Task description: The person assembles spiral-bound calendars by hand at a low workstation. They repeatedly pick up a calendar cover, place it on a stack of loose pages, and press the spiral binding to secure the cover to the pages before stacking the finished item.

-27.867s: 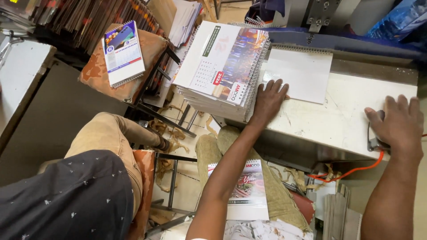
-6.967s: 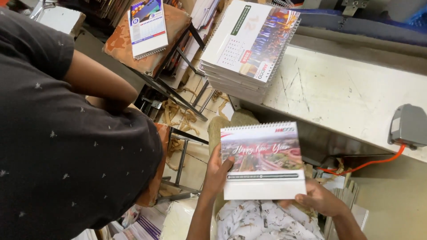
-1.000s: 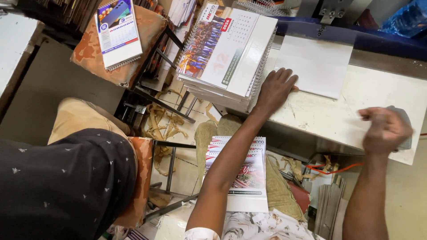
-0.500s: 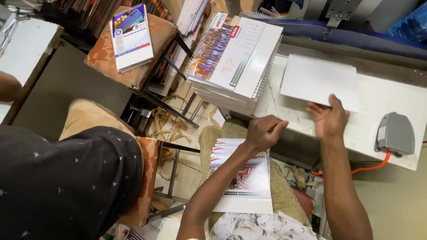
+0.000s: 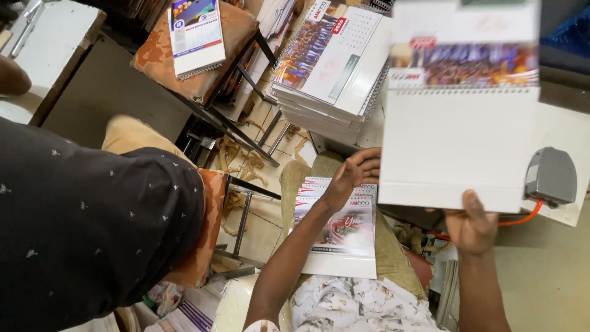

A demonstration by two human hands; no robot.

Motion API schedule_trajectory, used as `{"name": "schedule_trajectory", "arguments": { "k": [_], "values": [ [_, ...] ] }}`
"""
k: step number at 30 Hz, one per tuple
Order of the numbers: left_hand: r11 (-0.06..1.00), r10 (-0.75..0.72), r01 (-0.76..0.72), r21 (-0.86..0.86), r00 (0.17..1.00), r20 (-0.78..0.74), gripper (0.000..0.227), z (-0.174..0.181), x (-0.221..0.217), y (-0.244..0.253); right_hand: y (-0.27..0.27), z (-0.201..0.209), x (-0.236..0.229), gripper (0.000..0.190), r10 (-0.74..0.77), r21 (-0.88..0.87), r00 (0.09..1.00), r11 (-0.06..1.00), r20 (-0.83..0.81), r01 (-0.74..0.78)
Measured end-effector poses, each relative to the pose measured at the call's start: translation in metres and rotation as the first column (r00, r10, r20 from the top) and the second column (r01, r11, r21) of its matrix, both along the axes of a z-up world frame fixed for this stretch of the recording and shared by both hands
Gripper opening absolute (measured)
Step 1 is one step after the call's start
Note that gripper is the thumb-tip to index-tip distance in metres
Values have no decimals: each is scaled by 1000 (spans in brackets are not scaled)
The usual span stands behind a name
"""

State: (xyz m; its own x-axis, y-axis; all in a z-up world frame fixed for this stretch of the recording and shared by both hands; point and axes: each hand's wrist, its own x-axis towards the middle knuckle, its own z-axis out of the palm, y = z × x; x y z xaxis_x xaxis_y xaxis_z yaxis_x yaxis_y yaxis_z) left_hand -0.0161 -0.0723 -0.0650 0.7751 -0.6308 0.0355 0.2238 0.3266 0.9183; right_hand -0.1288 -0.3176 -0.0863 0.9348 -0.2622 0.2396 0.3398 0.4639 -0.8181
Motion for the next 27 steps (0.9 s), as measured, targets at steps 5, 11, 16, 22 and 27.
{"name": "schedule_trajectory", "arguments": {
  "k": [5,11,16,22,27],
  "values": [
    [990,138,-141,2,965,-225,100,22,-26,20,12,-73,-45,21,207,-109,964,968,-168,-226],
    [934,153,-229,-274,950,-271,63,6,-20,18,-50,-201,-127,22,357,-111,928,923,-108,-369],
    [977,202,-190,-97,970,138,18,-2,-28,2,-57,-157,-133,14,167,136,937,982,-306,-131],
    [906,248,-219,-362,968,35,25,26,-45,21,-46,-199,-118,11,335,294,919,918,-210,-267],
    [910,398,-381,-164,913,87,55,62,-64,65,-18,-249,-104,51,464,-479,878,800,113,-361]
  ]
}}
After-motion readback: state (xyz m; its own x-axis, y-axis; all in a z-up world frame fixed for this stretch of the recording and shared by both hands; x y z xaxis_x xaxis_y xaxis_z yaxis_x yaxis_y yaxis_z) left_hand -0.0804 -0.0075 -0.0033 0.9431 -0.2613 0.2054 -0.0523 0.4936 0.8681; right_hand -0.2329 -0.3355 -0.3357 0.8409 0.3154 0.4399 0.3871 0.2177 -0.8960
